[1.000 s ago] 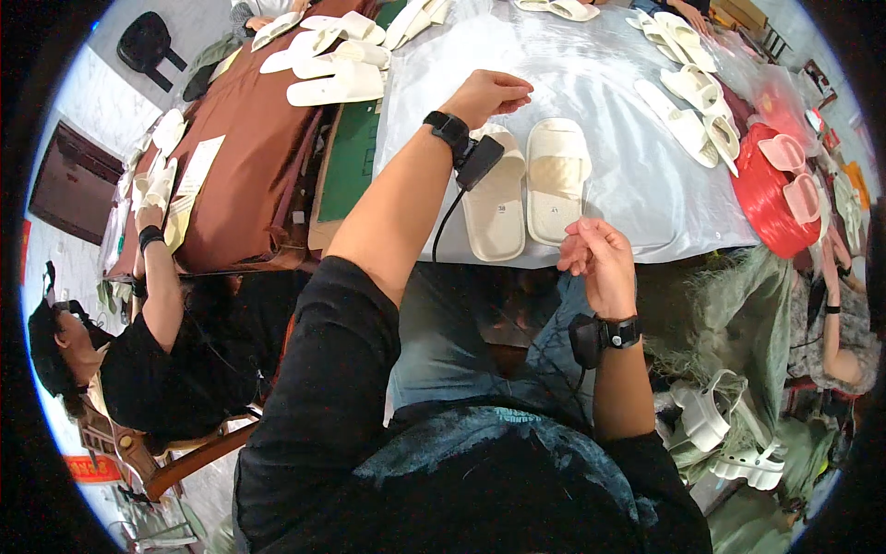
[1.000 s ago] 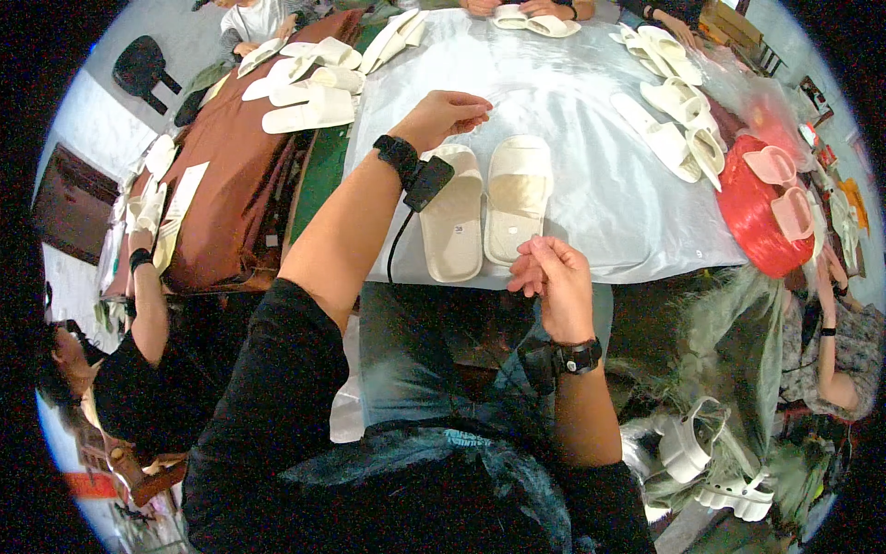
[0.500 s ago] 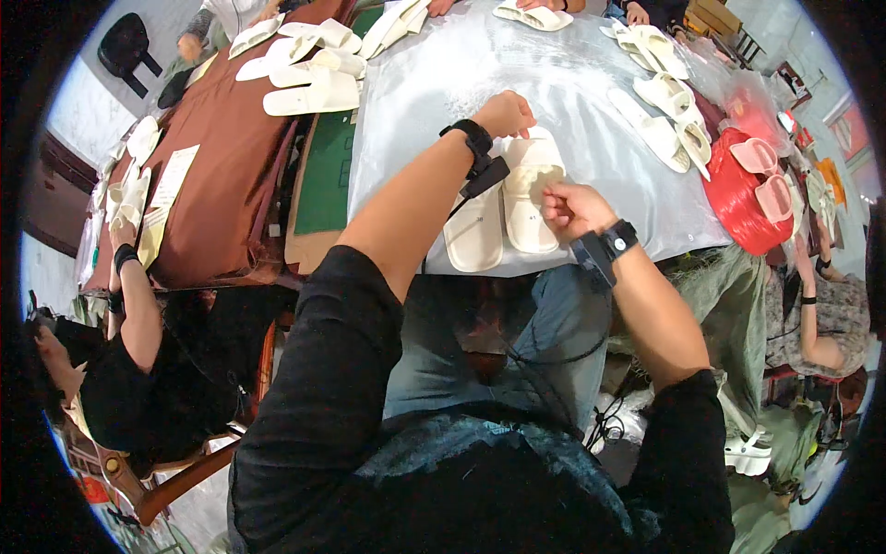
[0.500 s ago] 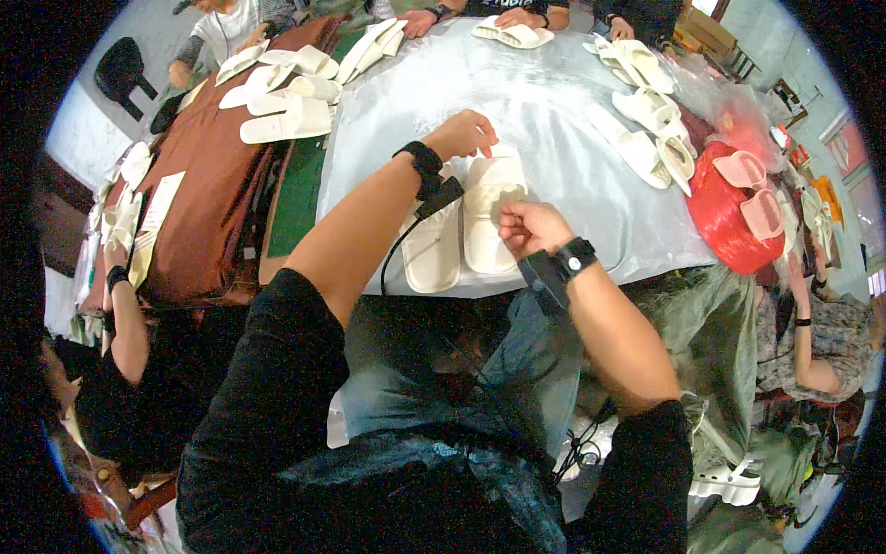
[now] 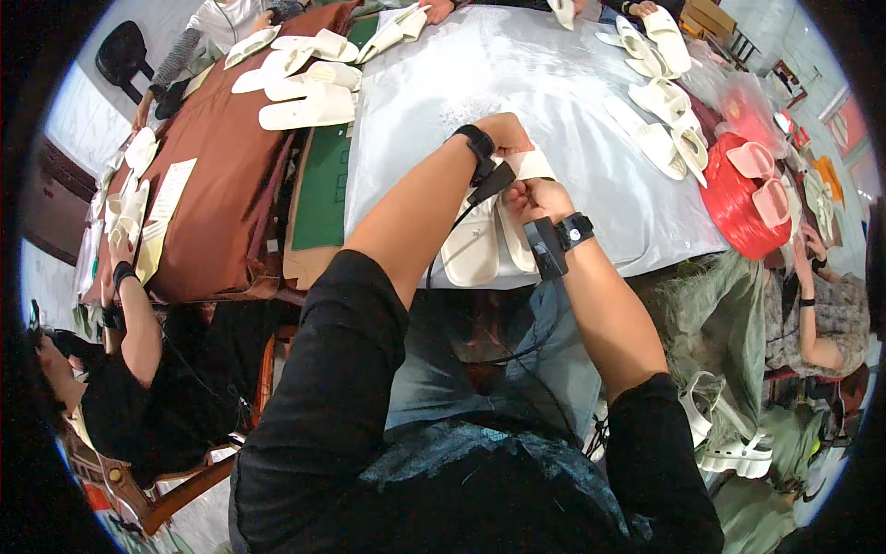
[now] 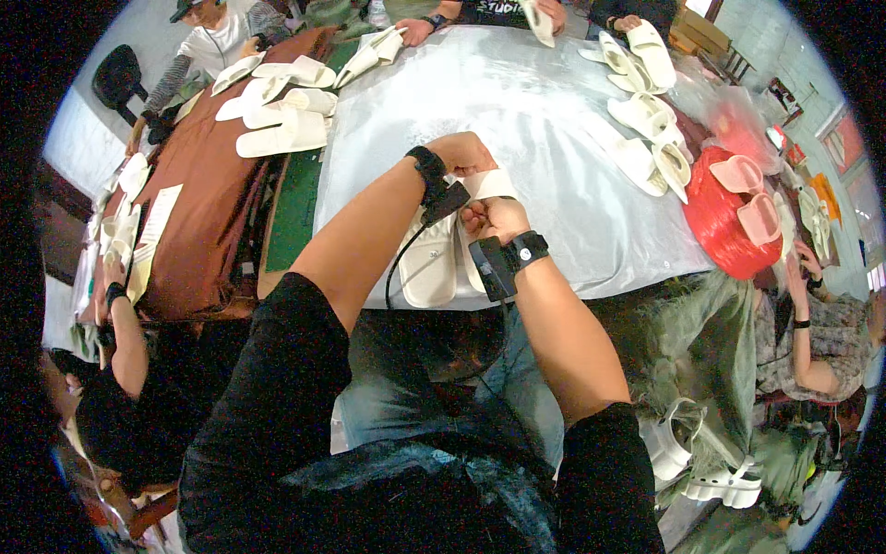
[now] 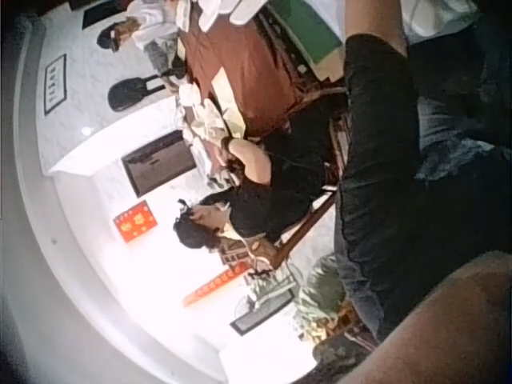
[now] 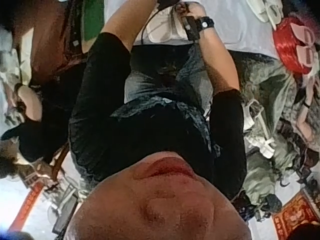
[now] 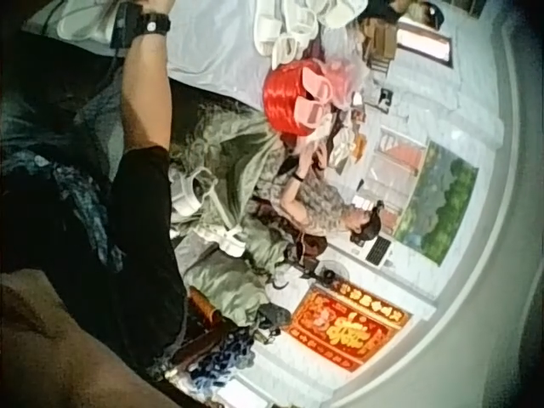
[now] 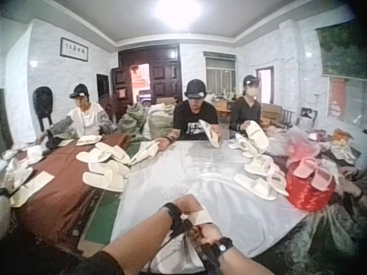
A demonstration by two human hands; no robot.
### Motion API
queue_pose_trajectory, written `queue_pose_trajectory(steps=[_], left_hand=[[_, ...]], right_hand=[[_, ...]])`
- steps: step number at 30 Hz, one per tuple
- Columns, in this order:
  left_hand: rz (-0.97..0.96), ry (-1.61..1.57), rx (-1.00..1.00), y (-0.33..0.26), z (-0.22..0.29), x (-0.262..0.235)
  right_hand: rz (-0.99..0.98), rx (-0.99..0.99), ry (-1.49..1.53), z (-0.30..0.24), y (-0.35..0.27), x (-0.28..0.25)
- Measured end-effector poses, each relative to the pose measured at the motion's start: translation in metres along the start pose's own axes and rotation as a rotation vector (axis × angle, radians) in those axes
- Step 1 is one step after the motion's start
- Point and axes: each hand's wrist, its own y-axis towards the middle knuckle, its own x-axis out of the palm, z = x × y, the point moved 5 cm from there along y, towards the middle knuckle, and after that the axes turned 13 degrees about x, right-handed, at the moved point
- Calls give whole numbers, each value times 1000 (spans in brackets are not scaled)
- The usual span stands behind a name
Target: Inspecting white slippers and organizing them on a table in a manufacturing facility.
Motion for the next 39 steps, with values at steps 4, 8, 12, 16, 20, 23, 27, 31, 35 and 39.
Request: queue_pose_trajectory(steps=[4,8,12,16,20,23,27,31,35,39], left_hand=[[138,-521,-318,9,27,11],[48,-679,-360,-2,44,8],[54,-833,-356,-12,41,7],[110,-777,-286,-12,41,5],[237,-630,-294,-12,50,9],[237,-488,-344,-13,50,10],[271,-485,-294,-17,38,10],[258,-643,-361,-8,49,16],[289,-560,-372,-14,42,13],[274,-596,-308,-10,46,14]], right_hand=[[105,-99,64,-13,-7,-32],[150,-32,22,-11,-17,-27],[116,-79,10,-8,-18,-15],[76,-142,128,-9,-10,-19],[169,-376,152,-11,-23,-29],[211,-495,-93,-7,-47,-27],[293,-576,-470,-6,-75,-19],[518,-675,-677,-17,-104,-33],[666,-813,-719,-27,-115,-30],[658,-826,-703,-30,-113,-34]])
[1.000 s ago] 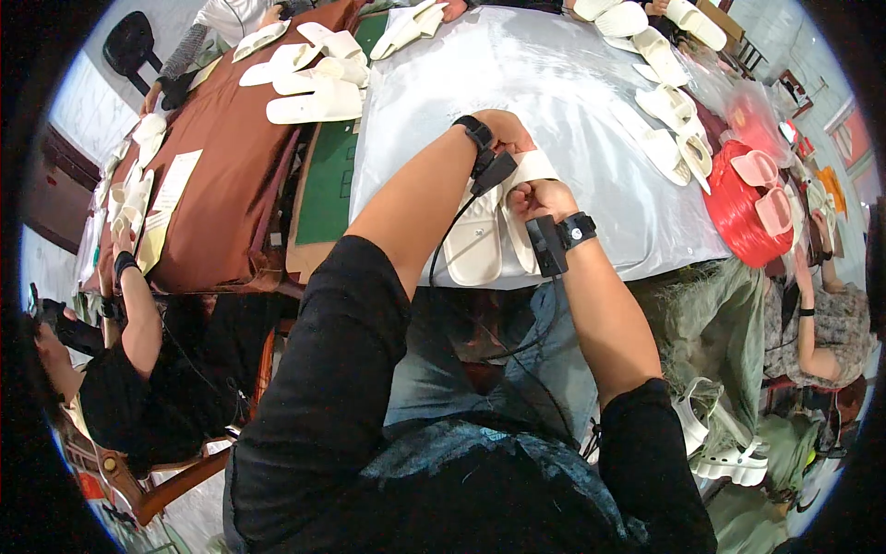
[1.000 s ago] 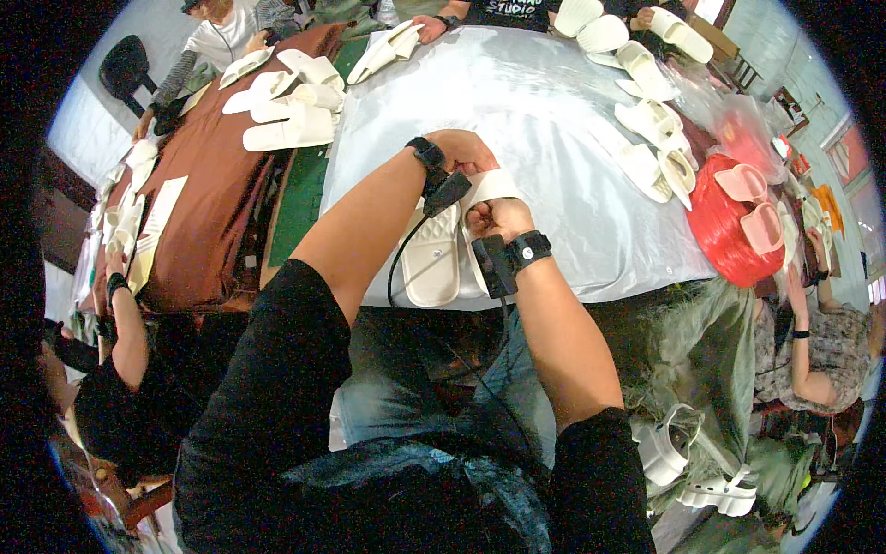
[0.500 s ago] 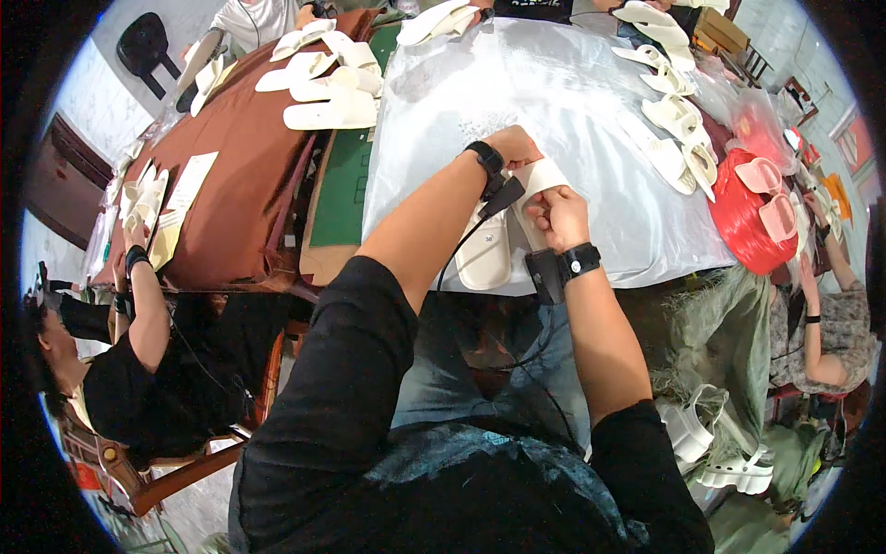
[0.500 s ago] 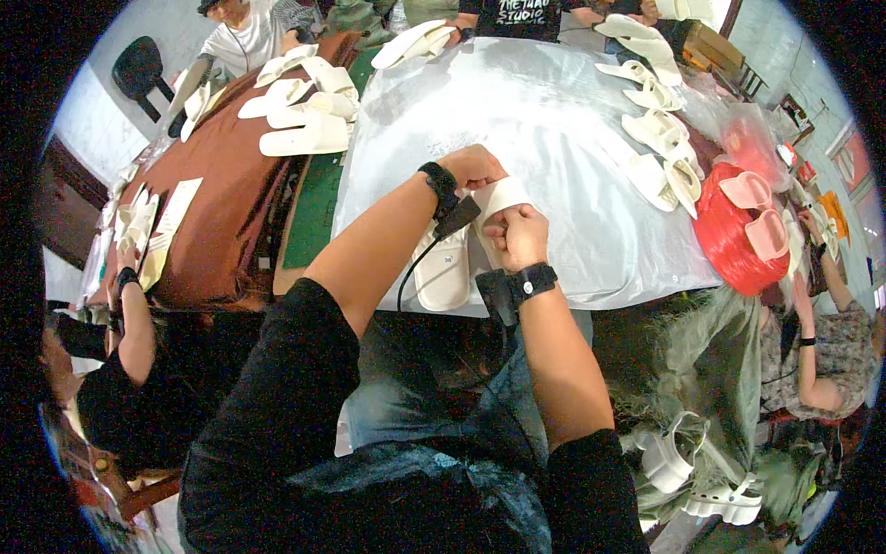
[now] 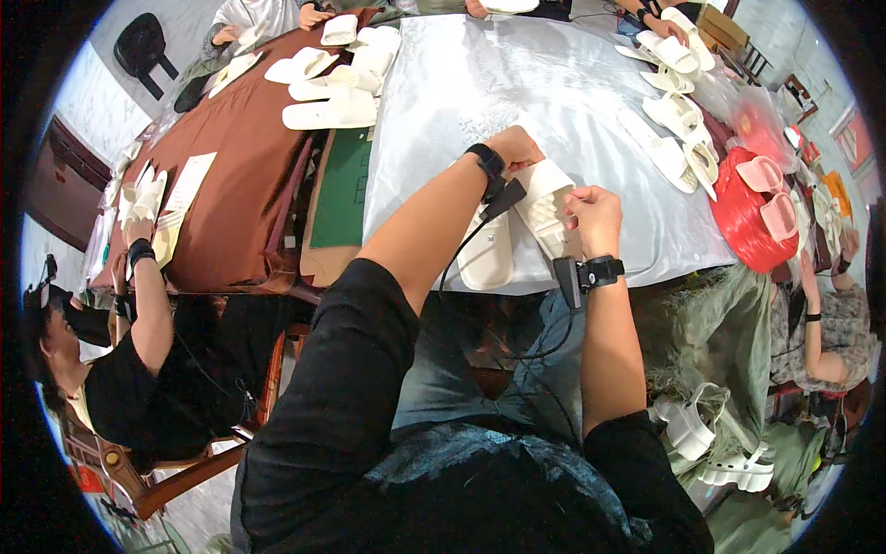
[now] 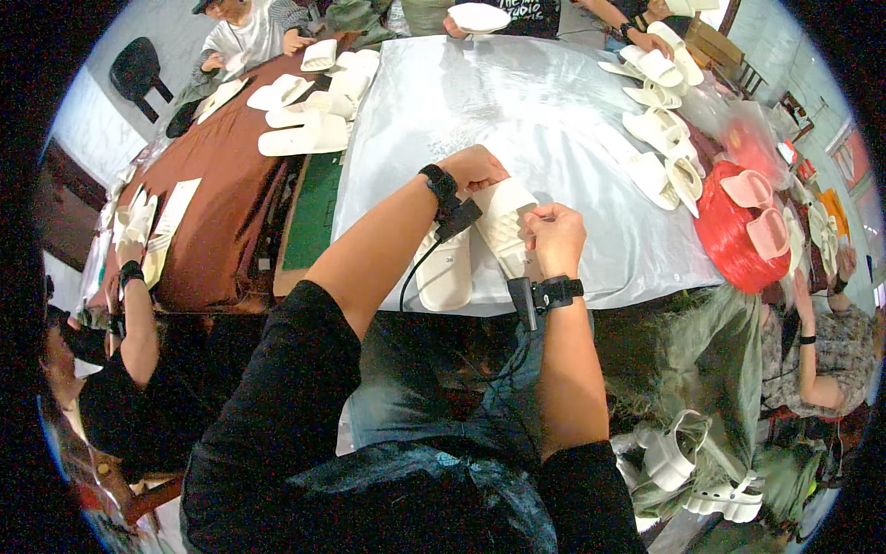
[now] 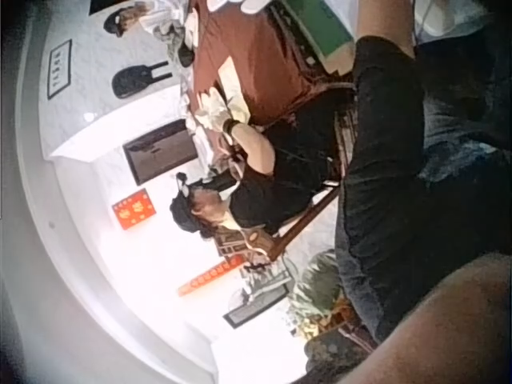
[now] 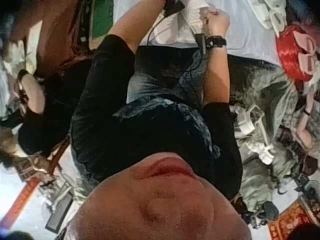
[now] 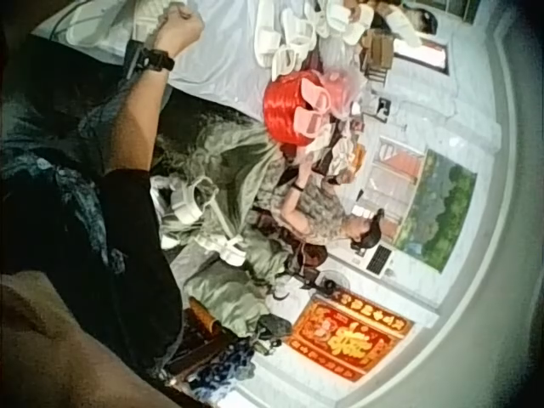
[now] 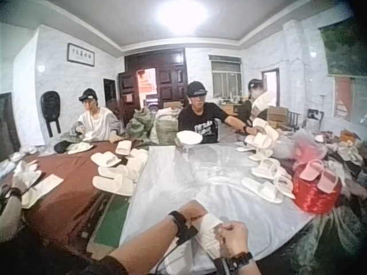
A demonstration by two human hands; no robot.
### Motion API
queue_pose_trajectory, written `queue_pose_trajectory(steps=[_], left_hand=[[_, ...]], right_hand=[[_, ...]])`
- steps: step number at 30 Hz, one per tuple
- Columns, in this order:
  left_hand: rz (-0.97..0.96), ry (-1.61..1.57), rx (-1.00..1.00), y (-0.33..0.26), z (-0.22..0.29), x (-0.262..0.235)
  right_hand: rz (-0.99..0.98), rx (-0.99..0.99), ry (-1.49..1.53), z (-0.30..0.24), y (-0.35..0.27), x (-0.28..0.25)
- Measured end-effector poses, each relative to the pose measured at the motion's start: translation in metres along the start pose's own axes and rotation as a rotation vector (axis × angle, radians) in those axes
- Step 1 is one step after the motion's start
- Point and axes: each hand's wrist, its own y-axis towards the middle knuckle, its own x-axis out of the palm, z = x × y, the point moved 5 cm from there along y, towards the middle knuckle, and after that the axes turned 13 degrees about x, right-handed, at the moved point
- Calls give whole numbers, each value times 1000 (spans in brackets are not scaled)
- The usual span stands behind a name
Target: Inspecting white slippers and organizing them on a table in a manufacturing facility.
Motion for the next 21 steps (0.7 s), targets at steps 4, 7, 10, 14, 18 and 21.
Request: queue_pose_trajectory(steps=[4,7,10,14,18,21], left_hand=[[-14,99,29,1,1,4],[-137,405,445,0,-7,-11],[-32,91,73,4,-7,-1],[11,-66,7,-9,0,1],[35,-164,44,-15,6,0],[30,-201,2,-11,1,-5]], right_hand=[[79,19,-65,1,-5,8],[69,-10,-6,5,0,38],[-25,61,162,22,14,44],[-100,198,406,30,19,52],[-148,194,409,30,21,50],[-252,270,488,32,25,52]])
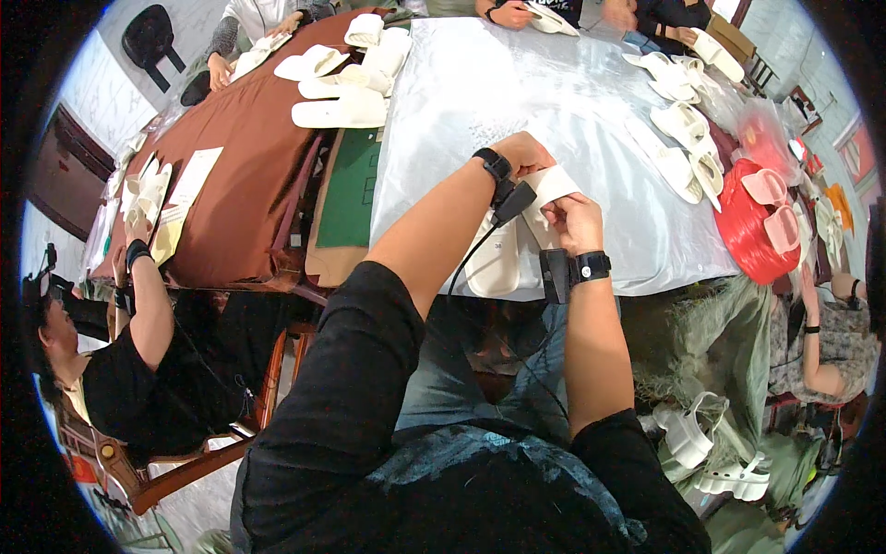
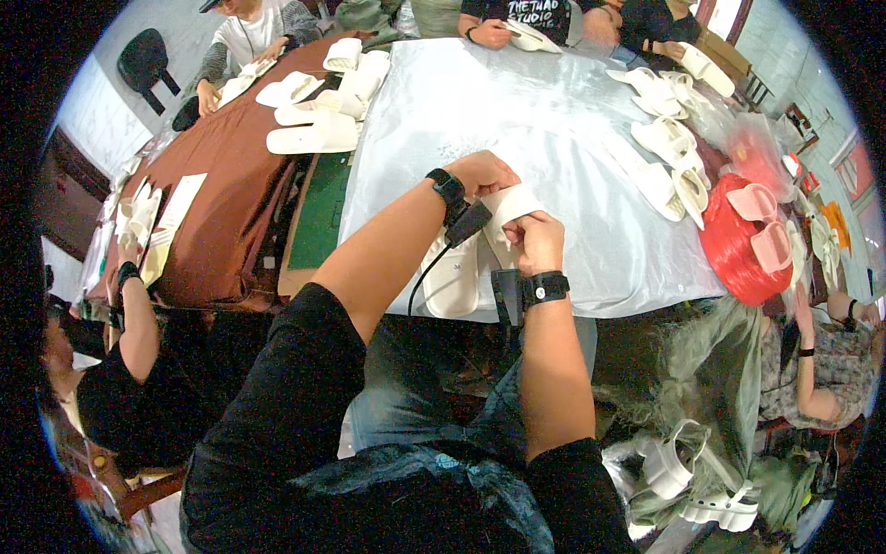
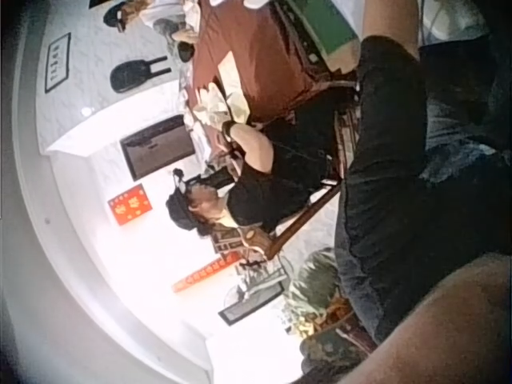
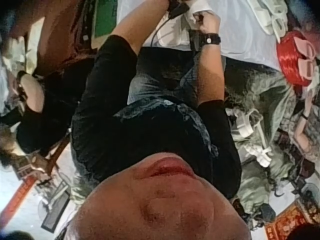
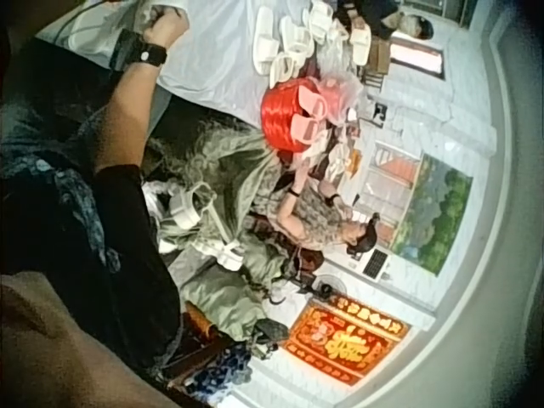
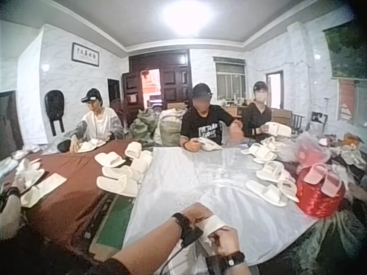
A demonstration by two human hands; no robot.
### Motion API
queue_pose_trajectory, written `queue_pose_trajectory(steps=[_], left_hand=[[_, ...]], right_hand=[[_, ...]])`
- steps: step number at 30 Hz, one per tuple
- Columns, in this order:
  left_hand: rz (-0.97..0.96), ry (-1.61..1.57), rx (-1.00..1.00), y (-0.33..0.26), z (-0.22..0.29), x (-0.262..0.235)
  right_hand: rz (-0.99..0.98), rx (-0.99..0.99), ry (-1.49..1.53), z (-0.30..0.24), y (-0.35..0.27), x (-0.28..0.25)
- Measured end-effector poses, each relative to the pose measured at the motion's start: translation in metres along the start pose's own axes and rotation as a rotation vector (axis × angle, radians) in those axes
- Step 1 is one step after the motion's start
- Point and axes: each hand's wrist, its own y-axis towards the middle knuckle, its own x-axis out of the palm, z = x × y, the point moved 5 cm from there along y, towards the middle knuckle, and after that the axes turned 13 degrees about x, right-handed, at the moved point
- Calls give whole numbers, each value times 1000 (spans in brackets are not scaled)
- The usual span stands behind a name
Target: Inspecting white slippers and organizing them on a table in a manufacturing facility.
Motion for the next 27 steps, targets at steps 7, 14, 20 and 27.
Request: queue_pose_trajectory(steps=[7,14,20,27], left_hand=[[20,7,-88,6,-3,3],[-52,67,-150,9,-14,-4],[22,-64,63,5,14,12],[175,-55,337,-14,51,-6]], right_hand=[[-116,108,162,2,3,-9],[-505,337,340,12,2,13],[-480,294,327,5,5,-4],[40,-126,-492,-58,-52,-34]])
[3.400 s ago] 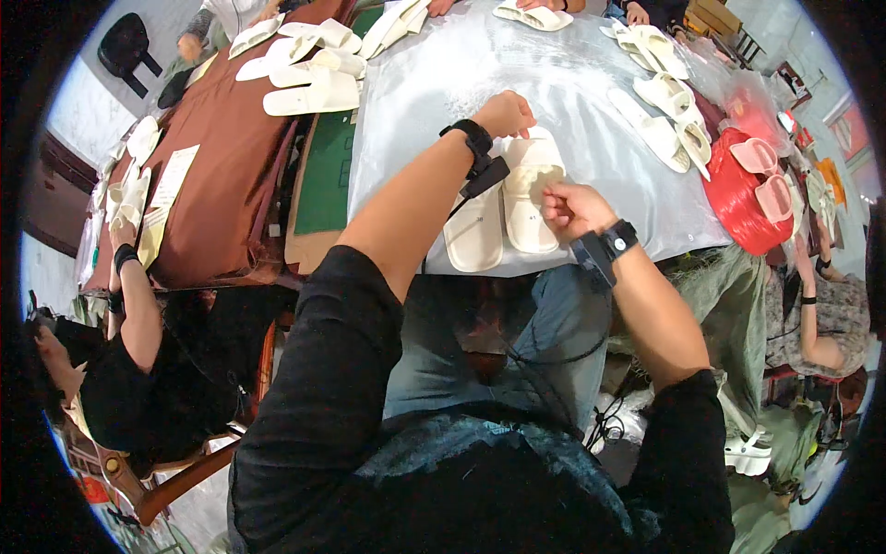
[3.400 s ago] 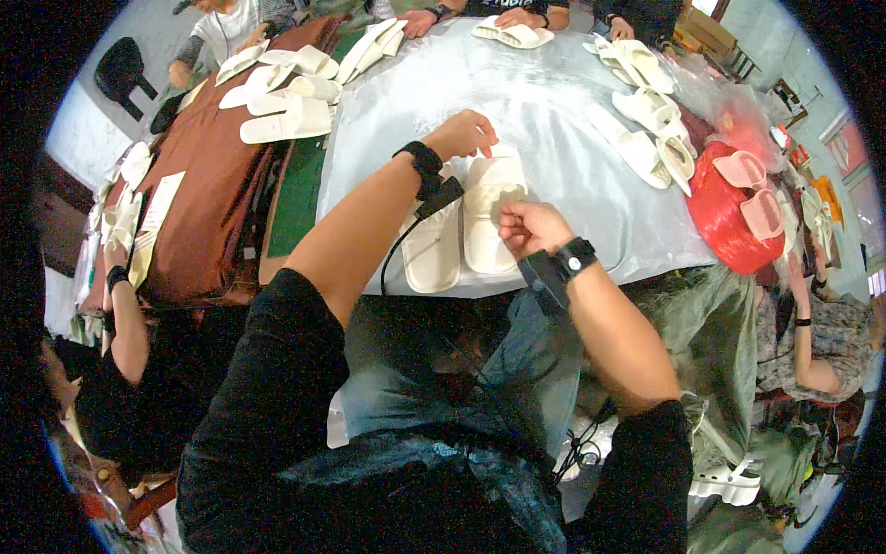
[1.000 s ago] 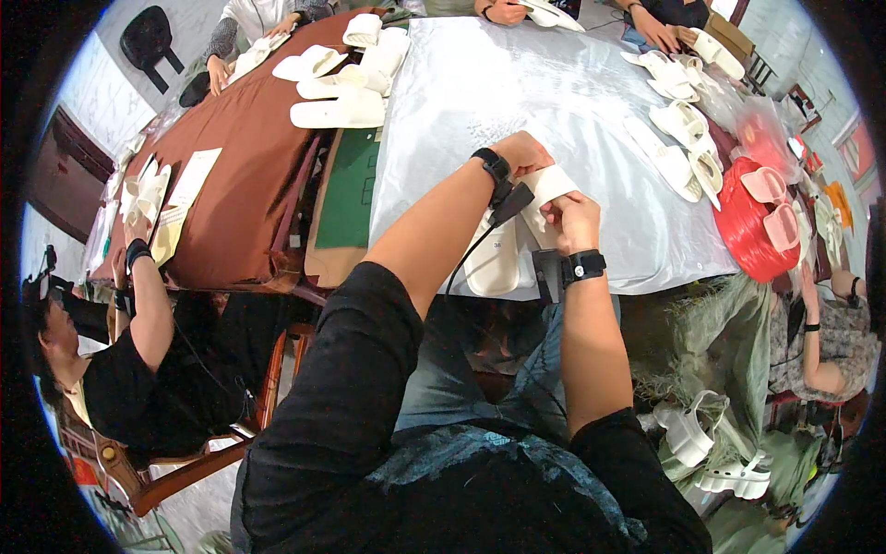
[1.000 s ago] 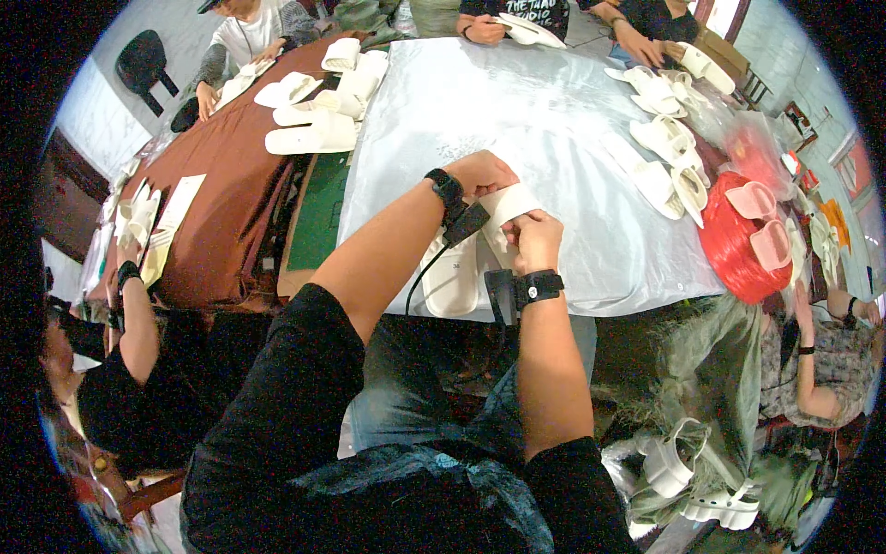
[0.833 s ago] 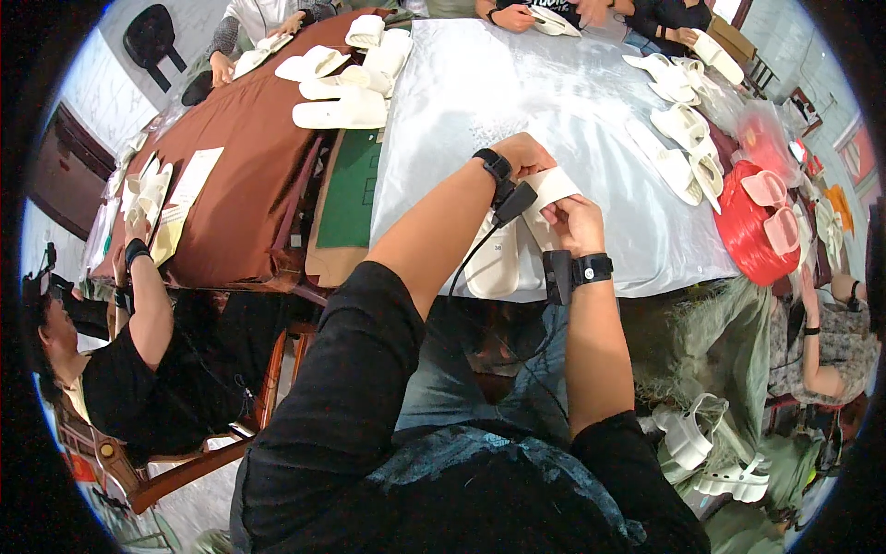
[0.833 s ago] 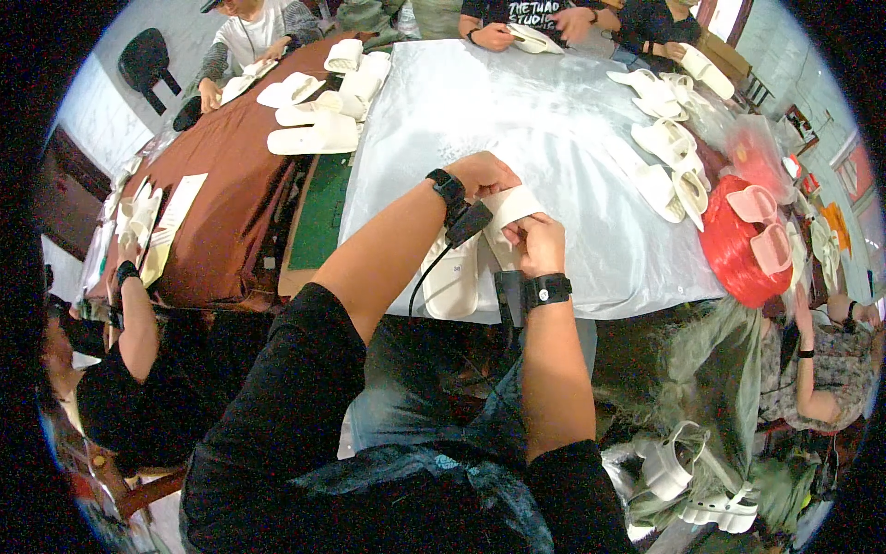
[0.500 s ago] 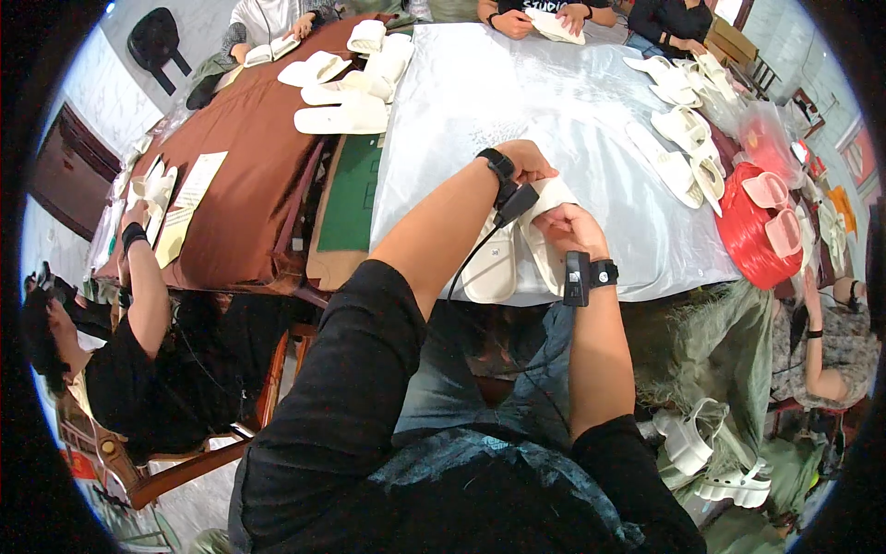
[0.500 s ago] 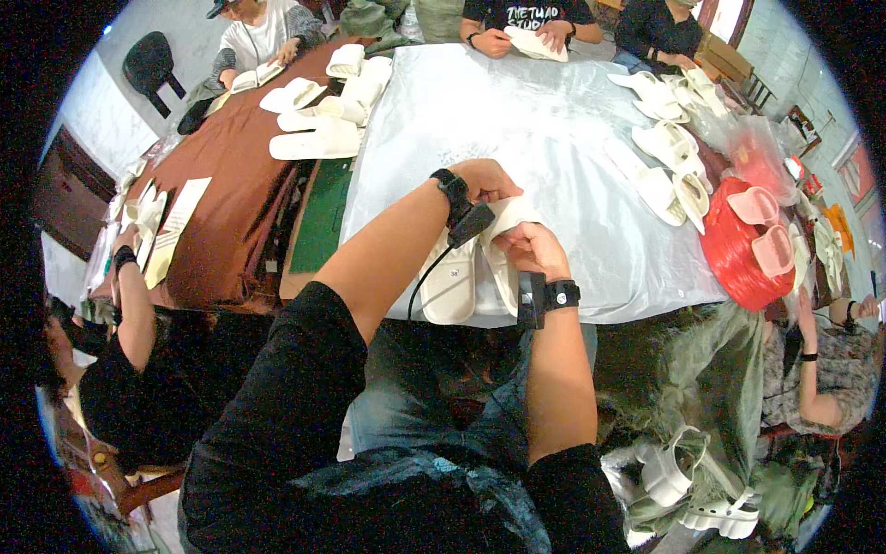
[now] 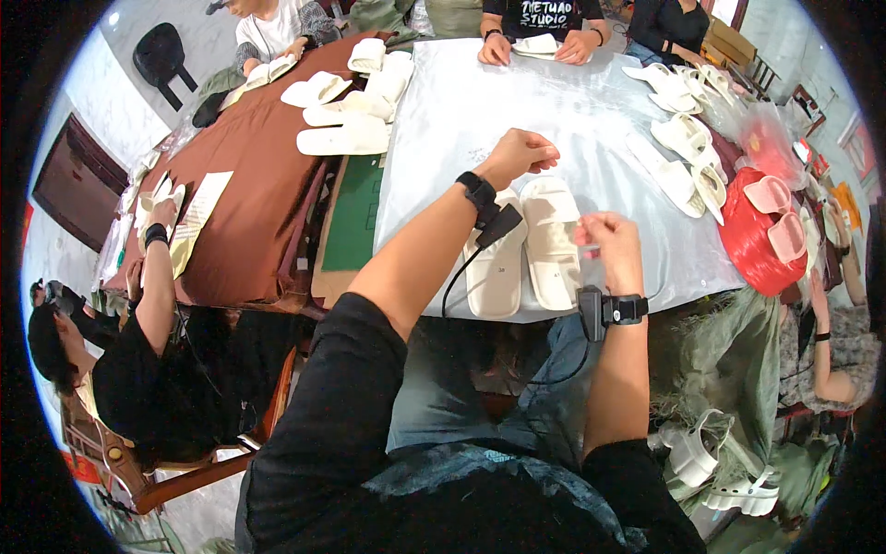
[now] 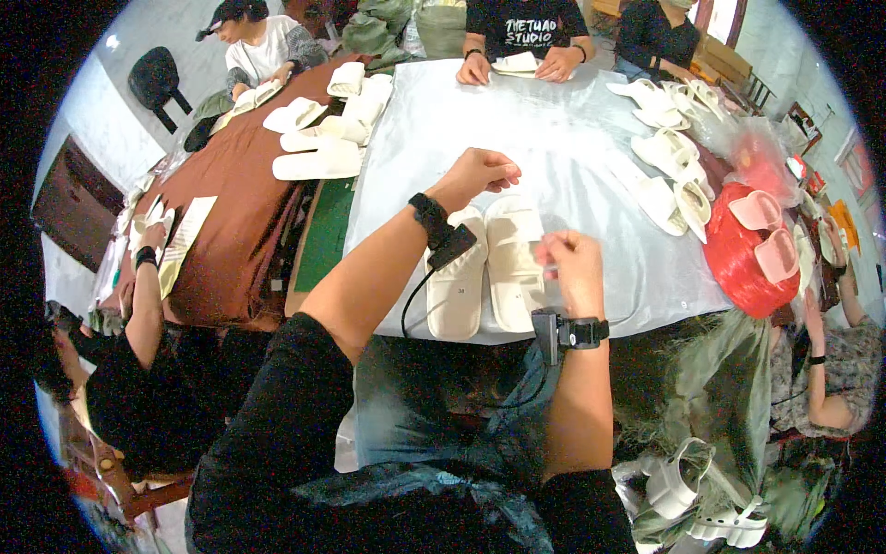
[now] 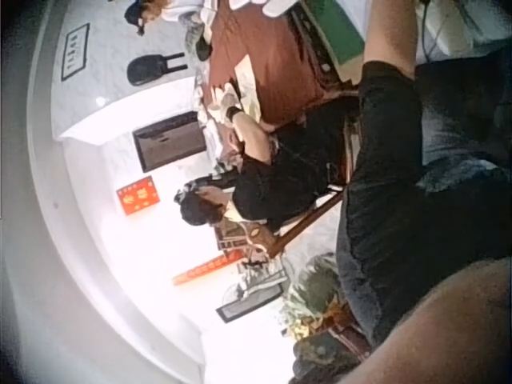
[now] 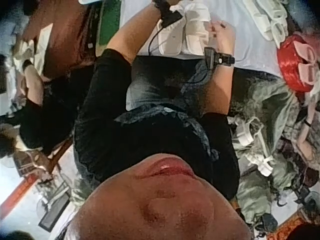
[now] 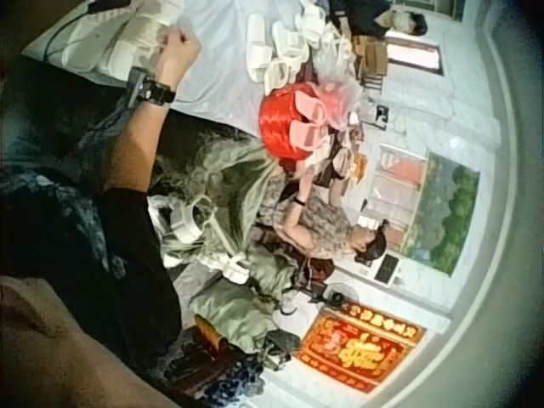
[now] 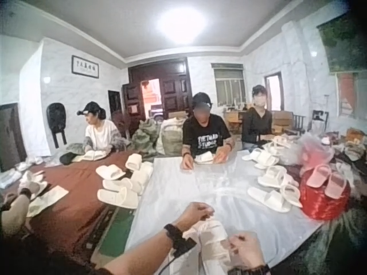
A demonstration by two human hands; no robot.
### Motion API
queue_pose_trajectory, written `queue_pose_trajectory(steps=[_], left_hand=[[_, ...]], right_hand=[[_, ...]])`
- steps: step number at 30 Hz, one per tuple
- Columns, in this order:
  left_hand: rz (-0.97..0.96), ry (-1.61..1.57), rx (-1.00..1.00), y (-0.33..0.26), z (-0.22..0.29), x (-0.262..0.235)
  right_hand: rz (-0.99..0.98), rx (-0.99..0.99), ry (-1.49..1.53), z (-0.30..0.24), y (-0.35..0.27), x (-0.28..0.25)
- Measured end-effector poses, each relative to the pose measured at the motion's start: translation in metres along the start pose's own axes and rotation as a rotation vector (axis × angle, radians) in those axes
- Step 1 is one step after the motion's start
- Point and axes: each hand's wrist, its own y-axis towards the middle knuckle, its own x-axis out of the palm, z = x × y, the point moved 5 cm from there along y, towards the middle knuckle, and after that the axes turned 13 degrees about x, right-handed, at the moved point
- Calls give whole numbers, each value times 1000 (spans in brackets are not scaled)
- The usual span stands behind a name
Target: Inspecting white slippers and organizing them on a table in a manufacturing facility.
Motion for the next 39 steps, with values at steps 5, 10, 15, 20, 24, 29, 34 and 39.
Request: queue_pose_trajectory(steps=[5,10,15,20,24,29,34,39], left_hand=[[48,-79,91,-6,-1,1],[157,-44,135,-26,1,-11],[225,-9,102,-48,-2,-38],[317,-101,123,-53,-11,-52],[313,-155,71,-49,-10,-49],[318,-78,108,-56,-12,-39],[340,172,217,-62,-11,-31],[361,301,255,-66,-7,-32]], right_hand=[[49,-431,135,-47,43,25],[-293,-323,157,-47,75,79],[-239,-307,41,-50,82,83],[-202,-320,67,-62,90,89],[-182,-322,107,-58,103,88],[-159,-340,174,-62,92,94],[-191,-341,113,-54,98,96],[-287,-318,153,-47,100,99]])
